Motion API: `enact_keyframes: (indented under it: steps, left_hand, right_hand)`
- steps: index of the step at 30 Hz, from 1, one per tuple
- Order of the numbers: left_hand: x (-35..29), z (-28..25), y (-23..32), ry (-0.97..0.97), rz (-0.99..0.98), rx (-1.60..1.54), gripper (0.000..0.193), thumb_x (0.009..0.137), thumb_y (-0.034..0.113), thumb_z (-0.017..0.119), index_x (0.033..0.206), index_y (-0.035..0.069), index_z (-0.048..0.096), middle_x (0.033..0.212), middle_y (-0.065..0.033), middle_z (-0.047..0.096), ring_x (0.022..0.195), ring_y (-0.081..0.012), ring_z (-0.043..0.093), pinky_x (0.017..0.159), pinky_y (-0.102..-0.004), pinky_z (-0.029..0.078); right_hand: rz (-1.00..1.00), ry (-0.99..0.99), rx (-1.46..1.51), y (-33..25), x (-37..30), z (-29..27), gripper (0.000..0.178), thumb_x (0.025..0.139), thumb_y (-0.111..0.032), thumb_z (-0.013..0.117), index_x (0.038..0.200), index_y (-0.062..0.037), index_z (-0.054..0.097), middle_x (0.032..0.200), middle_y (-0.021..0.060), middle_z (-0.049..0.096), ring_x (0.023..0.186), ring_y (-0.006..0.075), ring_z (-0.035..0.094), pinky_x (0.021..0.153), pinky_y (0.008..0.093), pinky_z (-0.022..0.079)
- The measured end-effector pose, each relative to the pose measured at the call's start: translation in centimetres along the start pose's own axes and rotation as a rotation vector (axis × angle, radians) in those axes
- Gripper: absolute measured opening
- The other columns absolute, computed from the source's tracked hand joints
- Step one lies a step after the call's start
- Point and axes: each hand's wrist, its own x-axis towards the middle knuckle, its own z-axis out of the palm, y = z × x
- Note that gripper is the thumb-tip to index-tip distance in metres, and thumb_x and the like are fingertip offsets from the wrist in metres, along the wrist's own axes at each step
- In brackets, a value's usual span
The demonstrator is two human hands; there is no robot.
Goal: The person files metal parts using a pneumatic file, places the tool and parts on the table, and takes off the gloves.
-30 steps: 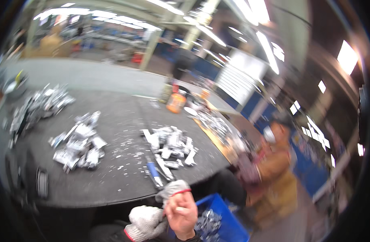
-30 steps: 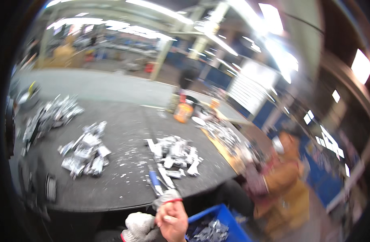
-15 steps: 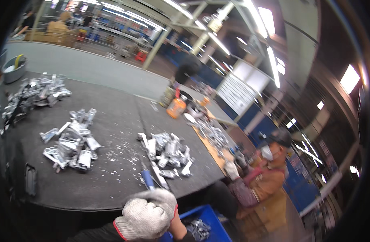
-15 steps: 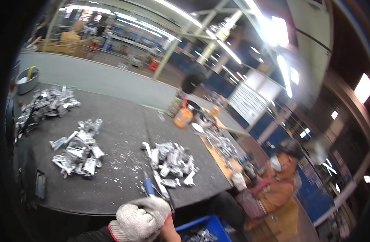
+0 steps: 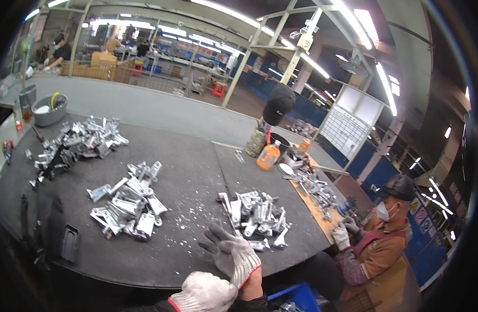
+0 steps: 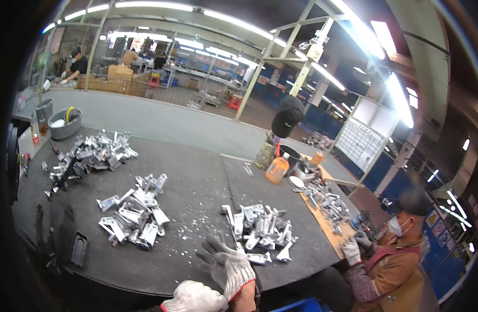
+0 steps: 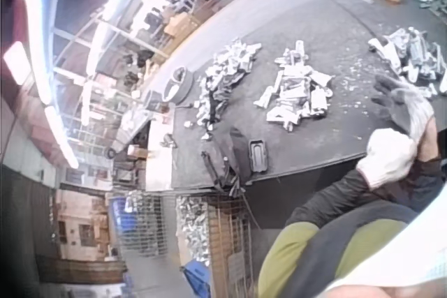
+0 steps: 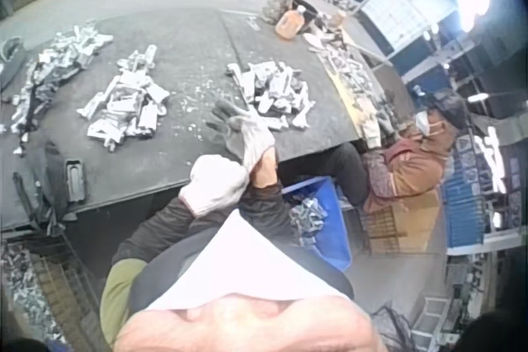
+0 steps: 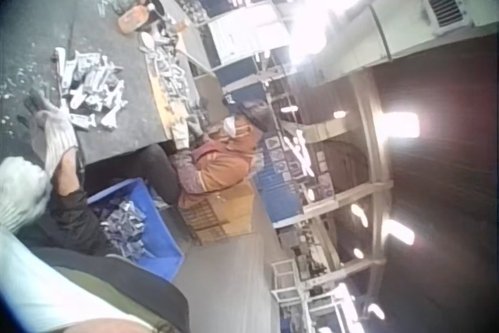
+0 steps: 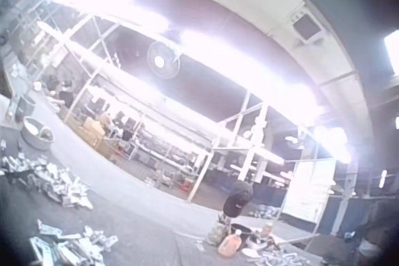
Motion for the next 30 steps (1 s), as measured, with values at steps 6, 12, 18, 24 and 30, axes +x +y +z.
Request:
enact_keyframes:
  steps: [6,12,18,24,30]
  left_hand:
    - [0.3,0.8,0.2,-0.093,0.034,-0.024,0.022,0.078,0.025,0.065,0.063,0.009,0.068,0.058,-0.0153,0.065,0.054,-0.0335,0.068,0.053,-0.0501,0.051]
    - [0.2,2.0,1.3,-0.125,0.132,0.001,0.015,0.071,0.024,0.069,0.061,0.011,0.069,0.058,-0.0118,0.067,0.054,-0.0296,0.069,0.052,-0.0454,0.051]
    - [1.1,2.0,0.8,-0.21,0.111,0.059,0.015,0.071,0.024,0.069,0.064,0.011,0.069,0.061,-0.0112,0.067,0.057,-0.0285,0.069,0.053,-0.0448,0.052]
    - [0.1,1.7,1.7,-0.145,0.052,0.003,0.014,0.074,0.024,0.067,0.068,0.011,0.067,0.062,-0.0111,0.065,0.059,-0.03,0.068,0.055,-0.0454,0.051]
    - [2.0,1.1,-0.1,-0.408,0.194,0.118,0.013,0.085,0.027,0.068,0.082,0.015,0.072,0.072,-0.007,0.071,0.066,-0.0269,0.072,0.057,-0.0414,0.058]
  right_hand:
    - [-0.236,0.385,-0.231,3.1,-1.1,0.5,0.051,0.1,-0.022,0.056,0.14,0.0088,0.052,0.109,0.0218,0.071,0.098,0.0336,0.071,0.088,0.0408,0.056]
    - [-0.502,0.546,-0.589,2.5,-4.3,-0.3,0.036,0.099,-0.025,0.059,0.123,0.0025,0.06,0.102,0.0168,0.071,0.091,0.0237,0.07,0.076,0.0328,0.055]
    - [-0.224,0.31,-0.499,-0.7,-4.6,1.3,0.053,0.108,-0.039,0.04,0.1,-0.0021,0.077,0.085,0.0104,0.076,0.079,0.0197,0.074,0.073,0.0295,0.058]
    - [-0.226,0.269,-0.265,0.3,-3.0,-0.7,0.064,0.101,-0.048,0.047,0.137,0.003,0.057,0.118,0.0161,0.068,0.101,0.0272,0.067,0.086,0.0387,0.055]
    - [-0.604,0.39,0.11,0.4,-1.8,-1.6,0.053,0.105,-0.038,0.048,0.14,0.0025,0.053,0.136,0.0161,0.059,0.129,0.0295,0.055,0.104,0.0555,0.048]
